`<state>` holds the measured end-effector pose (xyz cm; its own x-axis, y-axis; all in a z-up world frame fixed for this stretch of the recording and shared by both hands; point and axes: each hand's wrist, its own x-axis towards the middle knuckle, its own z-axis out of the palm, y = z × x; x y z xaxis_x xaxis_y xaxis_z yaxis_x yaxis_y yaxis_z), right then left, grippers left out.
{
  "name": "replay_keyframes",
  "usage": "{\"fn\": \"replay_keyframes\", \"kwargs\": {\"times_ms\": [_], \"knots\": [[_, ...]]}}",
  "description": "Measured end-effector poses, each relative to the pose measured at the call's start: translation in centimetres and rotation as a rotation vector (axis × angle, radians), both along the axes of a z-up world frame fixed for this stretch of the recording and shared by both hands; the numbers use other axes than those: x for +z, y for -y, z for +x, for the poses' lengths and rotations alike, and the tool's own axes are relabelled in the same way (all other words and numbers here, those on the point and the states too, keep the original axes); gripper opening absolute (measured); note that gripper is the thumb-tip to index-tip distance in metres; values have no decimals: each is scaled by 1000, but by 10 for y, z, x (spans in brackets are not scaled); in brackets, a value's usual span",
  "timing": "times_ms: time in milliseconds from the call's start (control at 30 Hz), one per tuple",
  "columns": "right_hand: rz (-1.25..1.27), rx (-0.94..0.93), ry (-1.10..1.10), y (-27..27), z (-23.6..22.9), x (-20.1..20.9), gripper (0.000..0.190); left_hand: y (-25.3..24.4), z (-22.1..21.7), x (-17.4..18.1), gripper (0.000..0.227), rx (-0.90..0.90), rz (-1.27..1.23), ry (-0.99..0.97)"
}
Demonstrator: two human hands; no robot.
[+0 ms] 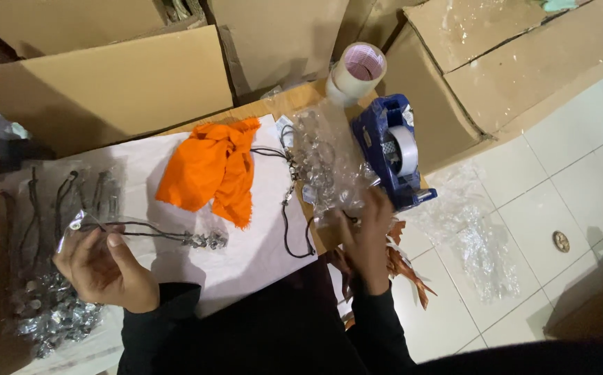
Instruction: The person is placing decorative items into clear plastic bags and then inserting several of these bags into an orange drawstring pouch on a wooden table surrounded by cardboard boxes.
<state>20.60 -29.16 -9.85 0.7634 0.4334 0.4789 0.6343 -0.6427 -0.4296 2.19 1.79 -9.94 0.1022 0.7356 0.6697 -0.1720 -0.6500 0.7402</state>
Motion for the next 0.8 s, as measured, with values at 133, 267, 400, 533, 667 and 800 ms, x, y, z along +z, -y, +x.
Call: {"fn": "replay_keyframes", "kwargs": {"times_ms": [133, 267, 400, 533, 667, 800], "knots": [[150, -117, -124, 15, -6, 23, 60, 0, -1, 4, 12, 21, 14, -16], [331, -298, 211, 46, 8, 21, 14, 1, -1, 3, 14, 42, 59, -32], [400, -432, 14, 57, 26, 40, 31, -1, -1, 5, 22, 97, 128, -77], [317, -375, -98, 79, 71, 18, 38, 0, 1, 6, 15, 33, 114, -27], [587, -215, -496, 97, 99, -5, 15, -1, 5, 8, 26, 76, 141, -16], [964, 23, -737, 112, 109, -12, 16, -8, 4, -3, 29, 87, 185, 7]]}}
